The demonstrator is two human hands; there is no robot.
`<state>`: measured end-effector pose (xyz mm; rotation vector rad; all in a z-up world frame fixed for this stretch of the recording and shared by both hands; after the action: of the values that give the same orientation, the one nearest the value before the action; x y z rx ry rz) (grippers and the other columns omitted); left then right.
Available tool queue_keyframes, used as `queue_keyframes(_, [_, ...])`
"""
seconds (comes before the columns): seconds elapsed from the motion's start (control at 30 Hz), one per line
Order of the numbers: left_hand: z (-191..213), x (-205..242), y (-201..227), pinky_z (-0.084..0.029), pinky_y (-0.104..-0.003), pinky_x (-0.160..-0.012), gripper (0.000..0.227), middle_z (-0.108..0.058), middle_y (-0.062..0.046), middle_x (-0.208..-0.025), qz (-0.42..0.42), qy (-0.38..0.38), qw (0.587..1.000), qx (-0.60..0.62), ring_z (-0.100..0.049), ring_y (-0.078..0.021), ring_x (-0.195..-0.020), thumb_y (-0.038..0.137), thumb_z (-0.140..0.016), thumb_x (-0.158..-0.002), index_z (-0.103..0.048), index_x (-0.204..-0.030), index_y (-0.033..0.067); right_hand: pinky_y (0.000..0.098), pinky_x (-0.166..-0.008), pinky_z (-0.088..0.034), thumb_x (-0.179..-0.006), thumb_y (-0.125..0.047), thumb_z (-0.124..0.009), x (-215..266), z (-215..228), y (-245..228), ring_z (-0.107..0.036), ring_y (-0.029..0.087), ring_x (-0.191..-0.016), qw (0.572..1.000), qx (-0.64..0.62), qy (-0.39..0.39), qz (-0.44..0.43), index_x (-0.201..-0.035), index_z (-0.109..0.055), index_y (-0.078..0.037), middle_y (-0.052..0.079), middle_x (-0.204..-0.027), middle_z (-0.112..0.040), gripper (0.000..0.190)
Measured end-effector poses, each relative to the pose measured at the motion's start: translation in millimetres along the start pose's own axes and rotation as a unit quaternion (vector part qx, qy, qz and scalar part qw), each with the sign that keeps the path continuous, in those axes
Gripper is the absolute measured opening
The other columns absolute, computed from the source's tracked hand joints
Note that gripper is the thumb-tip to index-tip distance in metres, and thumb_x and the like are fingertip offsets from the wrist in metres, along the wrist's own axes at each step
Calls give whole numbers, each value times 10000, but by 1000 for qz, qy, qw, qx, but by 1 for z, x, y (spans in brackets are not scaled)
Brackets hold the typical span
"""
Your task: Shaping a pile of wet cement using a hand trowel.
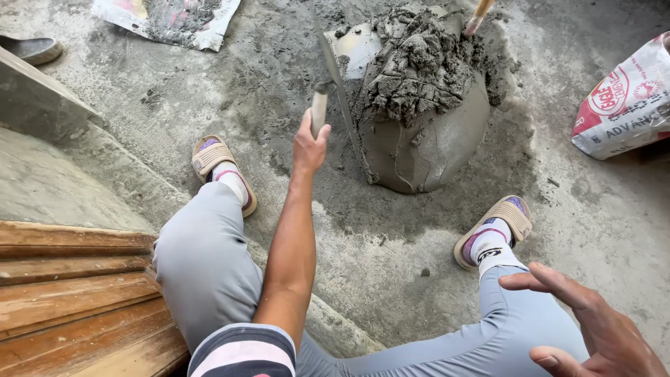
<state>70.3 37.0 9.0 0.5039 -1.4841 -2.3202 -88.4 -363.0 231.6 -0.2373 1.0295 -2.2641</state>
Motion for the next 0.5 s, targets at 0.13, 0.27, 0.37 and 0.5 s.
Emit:
queue_keyframes(0.13, [2,15,-42,-497,-281,-452,365,-601,-90,-858,111,-6,993,-31,-550,-137,-555,154,-520,-887,-428,-1228,63,538,-1046,-398,-583,-324,-699,-2,-3,6,-626,275,-1131,998,-52,-30,27,-1287,-386,-101,135,-1076,-701,802])
queue_keyframes(0.27, [-30,56,-88,-433,-276,-494,265,-551,-50,-821,218,-73,973,-14,-487,-123,-585,153,-505,-905,-482,-1162,93,475,-1013,-430,-553,-335,-733,-2,-5,14,-656,222,-1091,998,-17,-48,23,-1317,-356,-127,106,-1103,-694,877])
queue_keyframes(0.37, [-51,68,-114,-449,-326,-587,271,-595,-74,-847,219,-90,971,-12,-552,-175,-660,160,-535,-867,-515,-1129,92,489,-1036,-406,-558,-315,-736,-2,-5,15,-645,225,-1101,998,-24,-48,20,-1321,-352,-124,110,-1105,-690,875])
queue_keyframes(0.5, [-55,68,-115,-462,-361,-641,306,-631,-99,-894,207,-109,971,-42,-597,-218,-720,176,-556,-847,-525,-1139,88,487,-1049,-416,-551,-278,-719,-4,-5,8,-655,229,-1083,999,-27,-21,20,-1288,-388,-69,123,-1064,-702,835])
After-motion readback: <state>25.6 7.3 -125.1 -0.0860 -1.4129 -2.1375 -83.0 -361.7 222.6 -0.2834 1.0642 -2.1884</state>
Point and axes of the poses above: each hand's wrist, its own x-axis away from the middle knuckle, its own z-axis out of the back of the hand, y = z × x, the point moved 8 cm from there along -x, towards the middle knuckle
